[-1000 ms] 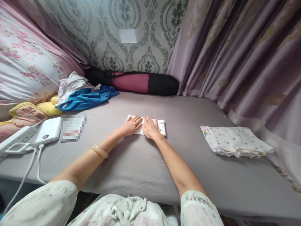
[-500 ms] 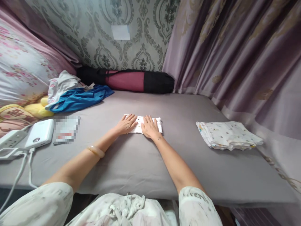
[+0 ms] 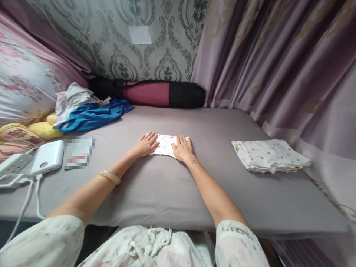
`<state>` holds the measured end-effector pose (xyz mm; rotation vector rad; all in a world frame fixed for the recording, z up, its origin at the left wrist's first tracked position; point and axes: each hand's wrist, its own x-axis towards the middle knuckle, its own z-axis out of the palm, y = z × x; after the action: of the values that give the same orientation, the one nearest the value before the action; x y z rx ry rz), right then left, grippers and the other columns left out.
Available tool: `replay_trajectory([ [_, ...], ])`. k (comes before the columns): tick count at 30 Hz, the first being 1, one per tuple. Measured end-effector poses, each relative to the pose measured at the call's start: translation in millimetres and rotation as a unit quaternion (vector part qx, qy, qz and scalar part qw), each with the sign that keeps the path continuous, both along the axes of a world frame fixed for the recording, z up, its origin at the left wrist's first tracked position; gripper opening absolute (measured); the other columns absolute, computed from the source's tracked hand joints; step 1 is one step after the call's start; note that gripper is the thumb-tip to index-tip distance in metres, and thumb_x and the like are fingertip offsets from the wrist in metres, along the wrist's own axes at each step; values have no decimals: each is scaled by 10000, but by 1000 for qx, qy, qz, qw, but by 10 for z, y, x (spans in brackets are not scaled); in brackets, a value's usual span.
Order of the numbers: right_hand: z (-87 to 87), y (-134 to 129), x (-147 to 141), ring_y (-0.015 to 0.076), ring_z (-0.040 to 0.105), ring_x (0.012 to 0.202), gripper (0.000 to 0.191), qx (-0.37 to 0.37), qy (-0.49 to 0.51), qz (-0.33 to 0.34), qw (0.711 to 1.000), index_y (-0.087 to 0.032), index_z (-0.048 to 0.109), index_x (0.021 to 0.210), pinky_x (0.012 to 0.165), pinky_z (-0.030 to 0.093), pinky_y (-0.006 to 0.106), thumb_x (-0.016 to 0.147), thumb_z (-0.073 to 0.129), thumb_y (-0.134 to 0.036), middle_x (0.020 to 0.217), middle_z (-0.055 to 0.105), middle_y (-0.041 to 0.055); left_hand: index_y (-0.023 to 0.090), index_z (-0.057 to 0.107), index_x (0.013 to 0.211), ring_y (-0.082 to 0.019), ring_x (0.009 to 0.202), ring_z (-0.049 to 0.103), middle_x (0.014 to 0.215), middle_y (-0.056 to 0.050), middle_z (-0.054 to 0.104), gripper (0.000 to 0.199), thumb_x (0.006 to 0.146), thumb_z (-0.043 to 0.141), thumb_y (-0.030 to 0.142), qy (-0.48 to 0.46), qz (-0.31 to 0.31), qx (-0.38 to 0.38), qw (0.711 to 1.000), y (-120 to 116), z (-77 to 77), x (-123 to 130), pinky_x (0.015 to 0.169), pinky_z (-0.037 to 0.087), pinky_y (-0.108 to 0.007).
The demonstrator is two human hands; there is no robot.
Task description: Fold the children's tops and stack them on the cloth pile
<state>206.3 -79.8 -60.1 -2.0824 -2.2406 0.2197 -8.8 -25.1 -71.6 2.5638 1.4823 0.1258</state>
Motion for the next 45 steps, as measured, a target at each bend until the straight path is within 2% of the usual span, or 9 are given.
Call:
replay_trajectory([
  [4, 67, -24, 118, 234, 140, 1487, 633, 25, -9, -10, 1000, -37, 254, 1523, 1204, 53, 443, 1003, 160, -384, 1603, 204, 133, 158, 309, 1509, -271, 1495, 132, 1599, -118, 243, 616, 991, 216, 478, -19, 8, -9, 1000, 23, 27, -135, 1189, 112, -521],
  [8, -3, -59, 237, 238, 141, 1486, 645, 18, -19, -18, 999, -19, 269, 1516, 1207, 85, 423, 998, 175, -392, 1600, 214, 136, 172, 305, 1511, -251, 1493, 149, 1600, -104, 240, 617, 990, 197, 485, -51, 11, -14, 999, 40, -42, -279, 1192, 101, -517],
  [15, -52, -45, 276, 246, 162, 1481, 640, 7, -29, -17, 999, -17, 294, 1506, 1203, 123, 421, 996, 192, -389, 1591, 246, 139, 188, 327, 1501, -238, 1480, 207, 1596, -96, 252, 597, 983, 237, 472, -87, 17, -16, 996, 32, -130, -298, 1194, 111, -509],
  [21, 104, -19, 104, 238, 137, 1488, 619, 35, -30, 10, 999, -78, 287, 1522, 1203, 61, 463, 1006, 158, -395, 1603, 214, 128, 196, 427, 1446, -237, 1473, 229, 1573, -80, 322, 568, 977, 260, 471, -152, 24, 5, 988, 13, -132, -333, 1197, 172, -477],
  [28, -65, 7, -28, 226, 178, 1479, 618, 10, -23, 19, 1000, -83, 254, 1534, 1205, 89, 409, 1006, 170, -393, 1598, 235, 121, 206, 499, 1388, -240, 1450, 288, 1513, -73, 432, 505, 963, 317, 410, -186, 28, 27, 982, 27, -196, -382, 1188, 230, -459],
  [33, 8, 21, -40, 240, 183, 1476, 619, -15, -16, 15, 1000, -83, 259, 1532, 1200, 99, 432, 1004, 180, -396, 1595, 241, 126, 225, 499, 1383, -245, 1447, 294, 1506, -64, 442, 486, 966, 323, 402, -191, 30, 33, 981, 37, -222, -385, 1187, 234, -469],
  [37, 93, 42, -230, 251, 148, 1484, 611, 13, 8, 31, 999, -105, 253, 1536, 1193, 84, 481, 1007, 175, -400, 1605, 212, 125, 182, 504, 1375, -244, 1440, 309, 1502, -98, 441, 503, 956, 338, 404, -209, 29, 43, 977, 56, -244, -397, 1183, 249, -447],
  [40, 50, 58, -388, 240, 136, 1487, 609, 17, 25, 55, 998, -124, 232, 1545, 1193, 98, 470, 1009, 177, -406, 1616, 183, 102, 131, 496, 1373, -261, 1429, 326, 1491, -141, 443, 546, 921, 399, 422, -224, 37, 59, 972, 76, -268, -410, 1176, 268, -437],
  [45, -63, 55, -451, 239, 134, 1485, 601, 30, 20, 54, 998, -118, 256, 1536, 1191, 73, 482, 1008, 195, -398, 1612, 197, 100, 159, 496, 1353, -275, 1385, 386, 1428, -134, 506, 556, 864, 487, 424, -242, 49, 77, 966, 94, -283, -415, 1159, 302, -450],
])
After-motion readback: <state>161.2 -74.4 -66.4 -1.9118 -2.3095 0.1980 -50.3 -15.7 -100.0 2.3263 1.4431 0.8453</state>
